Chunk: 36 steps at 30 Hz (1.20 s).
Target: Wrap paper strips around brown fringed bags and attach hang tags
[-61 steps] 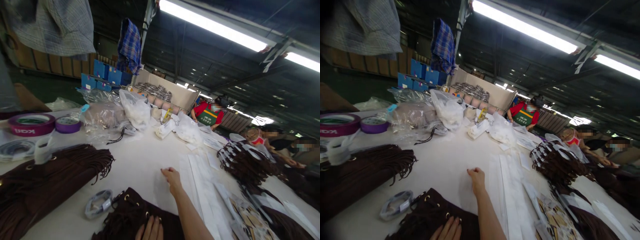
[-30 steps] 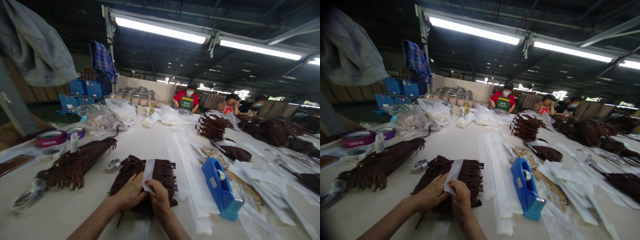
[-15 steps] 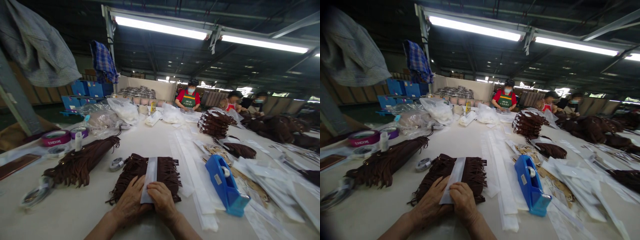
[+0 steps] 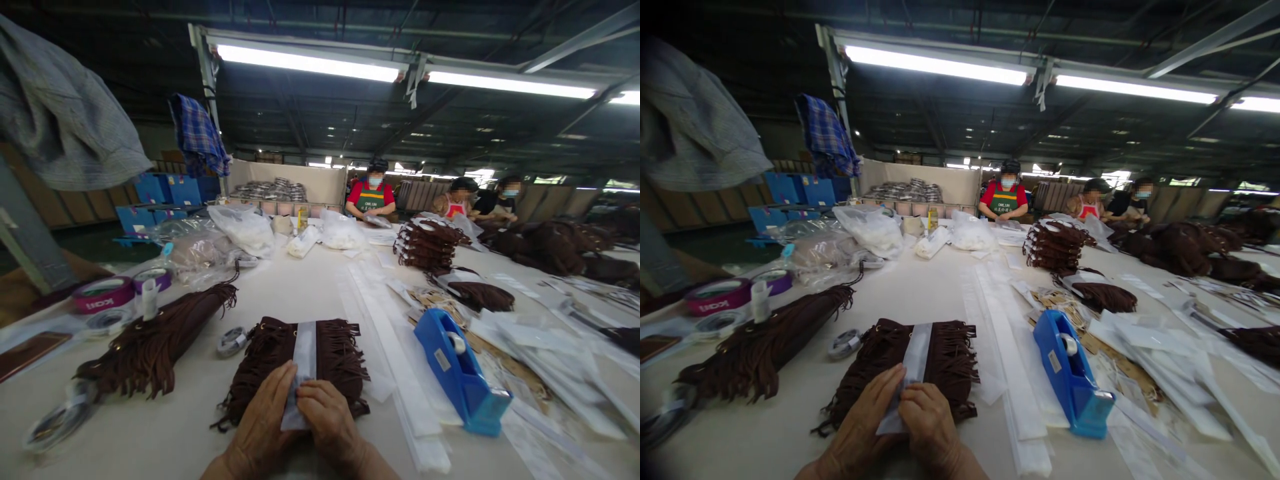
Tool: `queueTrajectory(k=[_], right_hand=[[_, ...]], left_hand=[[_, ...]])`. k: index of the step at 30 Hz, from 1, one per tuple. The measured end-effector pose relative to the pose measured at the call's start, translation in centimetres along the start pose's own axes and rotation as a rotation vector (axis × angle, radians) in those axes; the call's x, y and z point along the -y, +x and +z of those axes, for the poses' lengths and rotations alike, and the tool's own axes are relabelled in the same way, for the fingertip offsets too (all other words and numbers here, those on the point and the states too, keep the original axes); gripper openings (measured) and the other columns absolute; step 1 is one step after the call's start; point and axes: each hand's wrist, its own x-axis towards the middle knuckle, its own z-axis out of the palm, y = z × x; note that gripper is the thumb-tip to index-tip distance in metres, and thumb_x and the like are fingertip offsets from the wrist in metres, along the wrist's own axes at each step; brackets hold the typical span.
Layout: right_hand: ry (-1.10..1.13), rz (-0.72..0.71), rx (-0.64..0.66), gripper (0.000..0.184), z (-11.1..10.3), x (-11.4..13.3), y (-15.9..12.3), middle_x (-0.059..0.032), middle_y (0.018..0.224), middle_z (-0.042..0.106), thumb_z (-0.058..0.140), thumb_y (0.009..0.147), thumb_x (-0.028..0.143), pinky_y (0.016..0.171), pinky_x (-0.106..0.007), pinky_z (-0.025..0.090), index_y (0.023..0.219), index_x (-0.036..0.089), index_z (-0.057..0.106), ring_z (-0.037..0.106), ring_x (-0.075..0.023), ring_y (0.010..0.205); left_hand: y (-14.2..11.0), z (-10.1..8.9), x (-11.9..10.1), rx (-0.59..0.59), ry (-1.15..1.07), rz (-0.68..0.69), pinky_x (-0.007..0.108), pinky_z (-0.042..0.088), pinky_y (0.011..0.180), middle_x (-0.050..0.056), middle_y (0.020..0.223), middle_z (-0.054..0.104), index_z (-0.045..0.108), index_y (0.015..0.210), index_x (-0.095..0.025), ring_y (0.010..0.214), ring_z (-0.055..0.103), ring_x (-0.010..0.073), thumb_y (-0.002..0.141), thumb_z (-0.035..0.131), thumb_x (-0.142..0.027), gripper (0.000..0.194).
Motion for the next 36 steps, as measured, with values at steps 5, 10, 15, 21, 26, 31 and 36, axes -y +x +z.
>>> queueTrajectory(k=[5, 10, 15, 21, 26, 31, 36], right_hand=[[0.079, 0.094, -0.013, 0.021, -0.3, 0.2, 0.4, -0.0066, 0.085, 0.067, 0.040, 0.087, 0.011, 0.076, -0.026, 0.051, 0.086, 0.016, 0.060, 0.060, -0.0155, 0.085], [0.223, 0.342, -0.057, 0.019, -1.5, -0.4, 1.7, -0.0035, 0.081, 0.068, 0.046, 0.082, 0.012, 0.069, -0.022, 0.051, 0.085, 0.018, 0.064, 0.063, -0.0137, 0.076], [0.297, 0.577, -0.056, 0.012, -3.5, -1.9, 6.6, -0.0002, 0.073, 0.067, 0.055, 0.081, 0.022, 0.065, -0.021, 0.047, 0.078, 0.019, 0.066, 0.061, -0.0127, 0.068], [0.184, 0.565, 0.016, 0.016, -4.7, -4.3, 12.9, 0.0037, 0.058, 0.058, 0.059, 0.079, 0.022, 0.057, -0.019, 0.038, 0.064, 0.018, 0.062, 0.051, -0.0095, 0.057], [0.142, 0.554, 0.020, 0.017, -4.6, -5.6, 15.6, 0.0056, 0.052, 0.051, 0.063, 0.075, 0.017, 0.054, -0.019, 0.034, 0.059, 0.018, 0.059, 0.046, -0.0087, 0.054], [0.102, 0.565, -0.010, 0.016, -4.8, -6.0, 17.6, 0.0056, 0.053, 0.051, 0.063, 0.075, 0.018, 0.056, -0.019, 0.034, 0.060, 0.018, 0.060, 0.047, -0.0094, 0.055], [0.073, 0.528, -0.022, 0.016, -5.3, -5.7, 19.4, 0.0058, 0.053, 0.049, 0.063, 0.075, 0.018, 0.055, -0.019, 0.034, 0.059, 0.018, 0.059, 0.046, -0.0096, 0.056]], left_hand=[[0.5, 0.0, -0.1, 0.032, 0.076, 0.050, 0.036, 0.042, 0.092, 0.016, 0.123, 0.054, 0.020, 0.139, -0.010, 0.116, 0.048, 0.0241, 0.084, 0.042, -0.056, 0.075], [0.4, 0.1, -0.2, 0.078, 0.073, 0.020, 0.035, 0.037, 0.096, 0.017, 0.127, 0.051, 0.012, 0.140, -0.007, 0.118, 0.045, 0.0227, 0.085, 0.043, -0.050, 0.076], [0.4, 0.1, 0.0, 0.174, 0.078, 0.023, 0.036, 0.033, 0.097, 0.011, 0.132, 0.047, 0.019, 0.140, -0.015, 0.116, 0.047, 0.0238, 0.079, 0.051, -0.052, 0.078], [0.6, 0.4, 0.3, 0.142, 0.086, 0.064, 0.033, 0.030, 0.096, 0.010, 0.136, 0.042, 0.024, 0.138, -0.014, 0.118, 0.044, 0.0221, 0.082, 0.045, -0.055, 0.073], [1.2, 0.2, 0.6, 0.179, 0.105, 0.092, 0.031, 0.032, 0.090, 0.007, 0.132, 0.047, 0.024, 0.139, -0.018, 0.109, 0.051, 0.0213, 0.081, 0.044, -0.058, 0.073], [1.4, 0.2, 0.9, 0.164, 0.087, 0.121, 0.031, 0.033, 0.087, 0.007, 0.131, 0.049, 0.019, 0.140, -0.020, 0.105, 0.053, 0.0221, 0.080, 0.043, -0.061, 0.076], [0.9, 1.4, 1.4, 0.104, 0.093, 0.144, 0.031, 0.033, 0.086, 0.007, 0.130, 0.050, 0.018, 0.140, -0.018, 0.103, 0.053, 0.0225, 0.080, 0.041, -0.062, 0.077]])
